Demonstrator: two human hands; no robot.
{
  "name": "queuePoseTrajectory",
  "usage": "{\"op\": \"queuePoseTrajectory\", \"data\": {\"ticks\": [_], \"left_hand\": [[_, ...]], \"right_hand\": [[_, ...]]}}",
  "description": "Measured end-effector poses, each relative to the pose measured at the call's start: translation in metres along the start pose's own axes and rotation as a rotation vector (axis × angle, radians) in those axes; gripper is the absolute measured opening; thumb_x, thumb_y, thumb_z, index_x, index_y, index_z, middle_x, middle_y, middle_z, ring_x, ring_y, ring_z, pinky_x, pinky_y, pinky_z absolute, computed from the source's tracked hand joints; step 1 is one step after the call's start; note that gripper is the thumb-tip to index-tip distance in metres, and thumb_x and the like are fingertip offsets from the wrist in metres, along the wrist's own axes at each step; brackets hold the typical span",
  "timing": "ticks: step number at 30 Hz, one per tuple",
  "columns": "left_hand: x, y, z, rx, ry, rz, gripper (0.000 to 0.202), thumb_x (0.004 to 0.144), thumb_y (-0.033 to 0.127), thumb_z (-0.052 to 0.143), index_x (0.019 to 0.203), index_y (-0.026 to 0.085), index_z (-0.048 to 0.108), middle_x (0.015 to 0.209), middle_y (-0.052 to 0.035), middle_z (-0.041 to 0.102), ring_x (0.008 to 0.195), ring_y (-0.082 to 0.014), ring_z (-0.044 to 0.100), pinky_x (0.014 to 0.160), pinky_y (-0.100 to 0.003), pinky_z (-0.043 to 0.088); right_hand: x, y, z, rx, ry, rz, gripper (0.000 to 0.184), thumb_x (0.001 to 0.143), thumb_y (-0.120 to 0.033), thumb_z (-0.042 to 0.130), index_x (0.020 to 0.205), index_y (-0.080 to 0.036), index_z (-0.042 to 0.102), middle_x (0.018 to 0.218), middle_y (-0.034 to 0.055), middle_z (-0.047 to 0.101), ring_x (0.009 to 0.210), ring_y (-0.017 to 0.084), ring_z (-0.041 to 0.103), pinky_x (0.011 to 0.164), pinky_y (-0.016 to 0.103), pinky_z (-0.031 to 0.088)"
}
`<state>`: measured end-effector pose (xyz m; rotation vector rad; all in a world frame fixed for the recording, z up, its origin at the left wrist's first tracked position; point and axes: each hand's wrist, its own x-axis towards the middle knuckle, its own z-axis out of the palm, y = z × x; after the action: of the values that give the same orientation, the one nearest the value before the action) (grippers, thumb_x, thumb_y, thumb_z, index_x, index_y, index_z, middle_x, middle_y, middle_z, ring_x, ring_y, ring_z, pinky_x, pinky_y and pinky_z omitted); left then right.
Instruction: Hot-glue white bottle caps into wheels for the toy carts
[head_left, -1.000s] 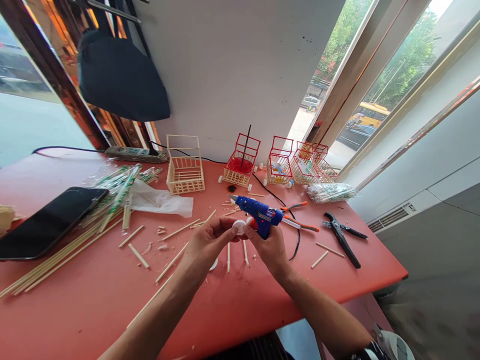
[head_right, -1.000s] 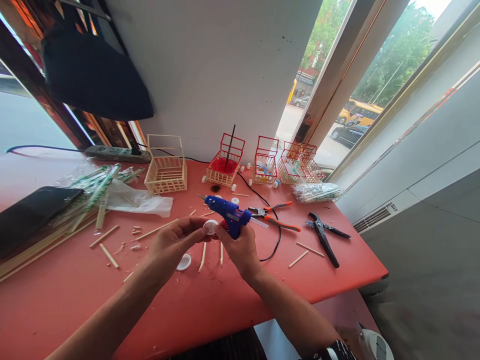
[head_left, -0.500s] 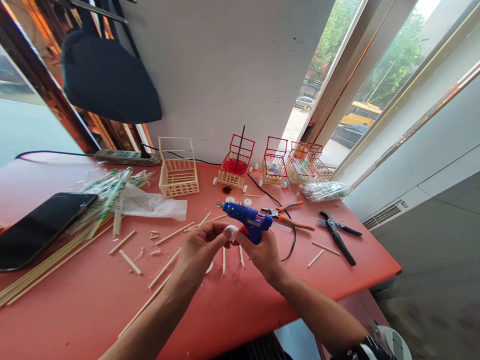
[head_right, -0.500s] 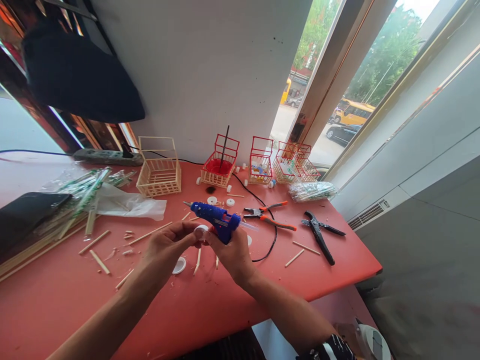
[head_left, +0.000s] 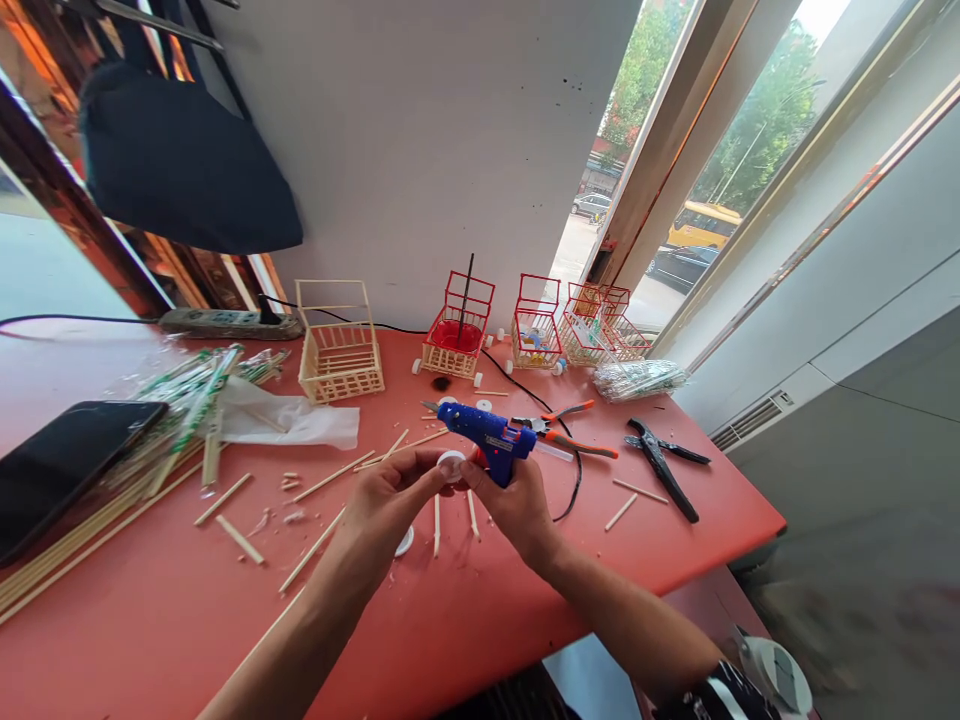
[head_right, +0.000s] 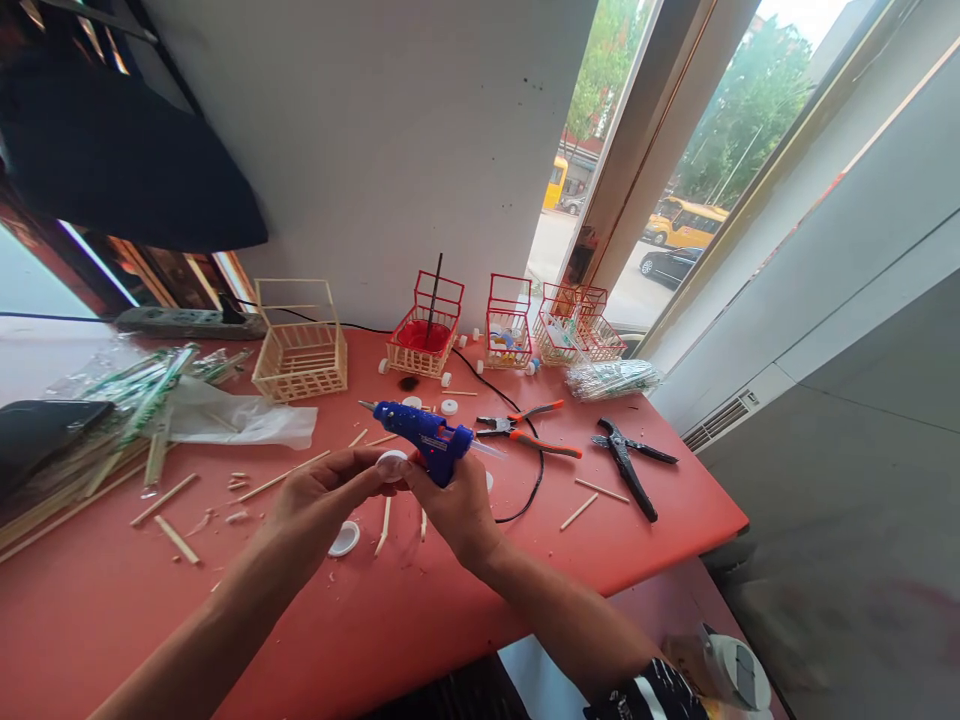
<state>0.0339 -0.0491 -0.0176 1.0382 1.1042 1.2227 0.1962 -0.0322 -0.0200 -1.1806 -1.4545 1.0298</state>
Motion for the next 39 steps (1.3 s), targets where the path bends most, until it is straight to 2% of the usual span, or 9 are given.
{"op": "queuePoseTrajectory", "data": {"ticks": [4,10,13,19,27,32,39], "left_hand": [[0.001,-0.003,0.000,0.025,0.003,0.013,0.038,0.079,0.053,0.084,0.092,0.018,0.079,0.083,-0.0063,0.080,0.076,-0.0201,0.071,0.077,-0.031,0.057],[0.002,-0.007,0.003,0.083,0.038,0.060,0.043,0.077,0.059,0.080,0.083,0.017,0.073,0.076,-0.0064,0.076,0.062,-0.0183,0.063,0.063,-0.031,0.053],[0.001,-0.007,0.003,0.094,0.023,0.061,0.042,0.079,0.058,0.079,0.083,0.017,0.072,0.075,-0.0058,0.075,0.064,-0.0183,0.063,0.064,-0.031,0.053],[0.002,-0.001,0.007,-0.035,0.030,-0.009,0.052,0.065,0.064,0.088,0.081,0.017,0.074,0.076,-0.0068,0.075,0.067,-0.0197,0.065,0.064,-0.031,0.055],[0.004,-0.008,0.009,-0.212,0.086,-0.084,0.051,0.055,0.057,0.097,0.081,0.016,0.081,0.073,-0.0055,0.076,0.064,-0.0150,0.063,0.066,-0.027,0.052],[0.005,-0.011,0.010,-0.319,0.059,-0.116,0.045,0.055,0.052,0.098,0.079,0.016,0.083,0.074,-0.0074,0.078,0.069,-0.0172,0.068,0.069,-0.028,0.053],[0.005,-0.015,0.006,-0.302,0.053,-0.069,0.038,0.061,0.047,0.096,0.078,0.016,0.082,0.073,-0.0055,0.077,0.068,-0.0159,0.067,0.068,-0.027,0.052]], "right_hand": [[-0.002,0.005,0.001,-0.010,-0.011,-0.009,0.026,0.084,-0.044,0.074,0.077,-0.020,0.067,0.072,0.0014,0.068,0.070,0.020,0.068,0.070,0.031,0.059],[-0.003,0.009,0.003,-0.022,-0.014,-0.013,0.023,0.084,-0.042,0.074,0.078,-0.020,0.068,0.074,0.0025,0.070,0.071,0.022,0.071,0.070,0.032,0.060],[-0.004,0.006,0.004,-0.007,-0.040,-0.012,0.021,0.084,-0.040,0.073,0.077,-0.021,0.067,0.072,0.0017,0.070,0.069,0.021,0.072,0.068,0.031,0.060],[-0.003,0.005,0.005,0.017,0.001,-0.014,0.021,0.083,-0.039,0.075,0.076,-0.021,0.065,0.071,0.0013,0.073,0.069,0.022,0.075,0.067,0.031,0.062],[-0.002,0.007,0.005,0.001,-0.005,-0.011,0.024,0.084,-0.041,0.076,0.077,-0.021,0.067,0.072,0.0026,0.074,0.070,0.023,0.076,0.068,0.032,0.063],[-0.002,0.005,0.005,-0.036,-0.010,-0.014,0.023,0.085,-0.043,0.075,0.078,-0.021,0.069,0.073,0.0028,0.075,0.070,0.023,0.075,0.069,0.034,0.062],[-0.003,0.002,0.006,-0.056,-0.020,0.013,0.026,0.084,-0.046,0.074,0.077,-0.021,0.068,0.073,0.0033,0.074,0.071,0.024,0.073,0.070,0.034,0.061]]}}
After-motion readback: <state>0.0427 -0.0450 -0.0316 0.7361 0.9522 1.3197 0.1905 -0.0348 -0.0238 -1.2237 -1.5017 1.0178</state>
